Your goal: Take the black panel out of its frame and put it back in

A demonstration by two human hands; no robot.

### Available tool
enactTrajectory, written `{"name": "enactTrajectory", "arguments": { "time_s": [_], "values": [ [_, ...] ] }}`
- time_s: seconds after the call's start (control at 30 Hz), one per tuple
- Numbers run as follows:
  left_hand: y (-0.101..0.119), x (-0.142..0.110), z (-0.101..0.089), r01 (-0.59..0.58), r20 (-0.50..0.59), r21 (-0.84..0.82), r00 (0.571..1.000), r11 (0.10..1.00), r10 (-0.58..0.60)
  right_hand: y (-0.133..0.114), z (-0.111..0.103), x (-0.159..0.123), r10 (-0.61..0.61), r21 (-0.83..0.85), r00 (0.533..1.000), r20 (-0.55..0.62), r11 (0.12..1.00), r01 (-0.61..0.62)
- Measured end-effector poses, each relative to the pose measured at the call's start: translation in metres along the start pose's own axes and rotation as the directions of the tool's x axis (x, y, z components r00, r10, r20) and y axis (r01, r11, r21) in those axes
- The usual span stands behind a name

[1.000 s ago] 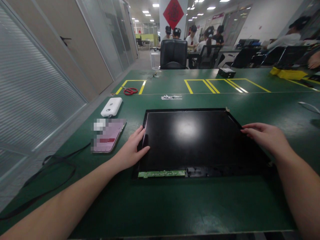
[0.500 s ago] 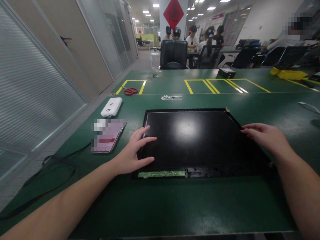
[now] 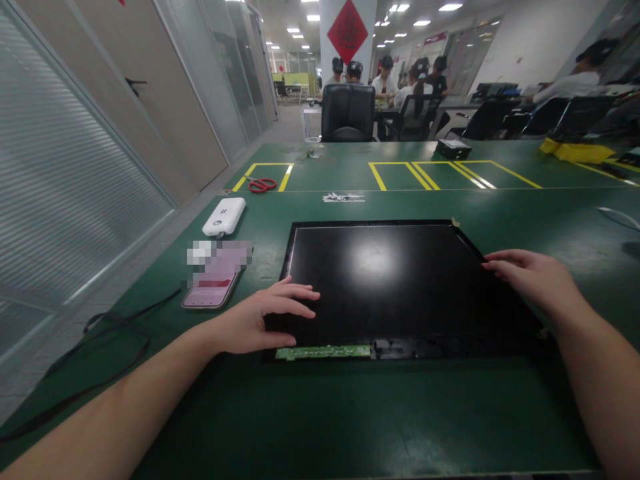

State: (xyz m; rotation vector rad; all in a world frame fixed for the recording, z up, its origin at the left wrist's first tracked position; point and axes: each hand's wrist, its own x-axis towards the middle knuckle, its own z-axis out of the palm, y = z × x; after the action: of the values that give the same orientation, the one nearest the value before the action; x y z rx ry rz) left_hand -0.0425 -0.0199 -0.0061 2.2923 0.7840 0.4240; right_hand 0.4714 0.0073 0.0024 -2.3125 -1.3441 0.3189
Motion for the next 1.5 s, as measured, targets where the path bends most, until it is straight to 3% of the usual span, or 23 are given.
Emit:
{"name": "enactTrajectory", "arguments": {
  "time_s": [0.53,1.13,1.5],
  "values": [
    [0.002,-0.001,-0.002,-0.04,-0.034,0.039,0.999,0.998,0.042,0.001,0.001,0.0,0.004,-0.007,1.0,-0.002,1.0,-0.004],
    [0.007,0.001,-0.001,0.001,-0.038,0.04,0.999,0.999,0.001,0.01,0.006,0.005,-0.06,0.005,0.997,-0.042,0.998,0.06],
    [0.004,0.0,0.0,-0.054,-0.043,0.04,0.998,0.998,0.055,-0.002,0.0,-0.002,0.011,0.018,1.0,-0.005,1.0,-0.01]
  ]
}}
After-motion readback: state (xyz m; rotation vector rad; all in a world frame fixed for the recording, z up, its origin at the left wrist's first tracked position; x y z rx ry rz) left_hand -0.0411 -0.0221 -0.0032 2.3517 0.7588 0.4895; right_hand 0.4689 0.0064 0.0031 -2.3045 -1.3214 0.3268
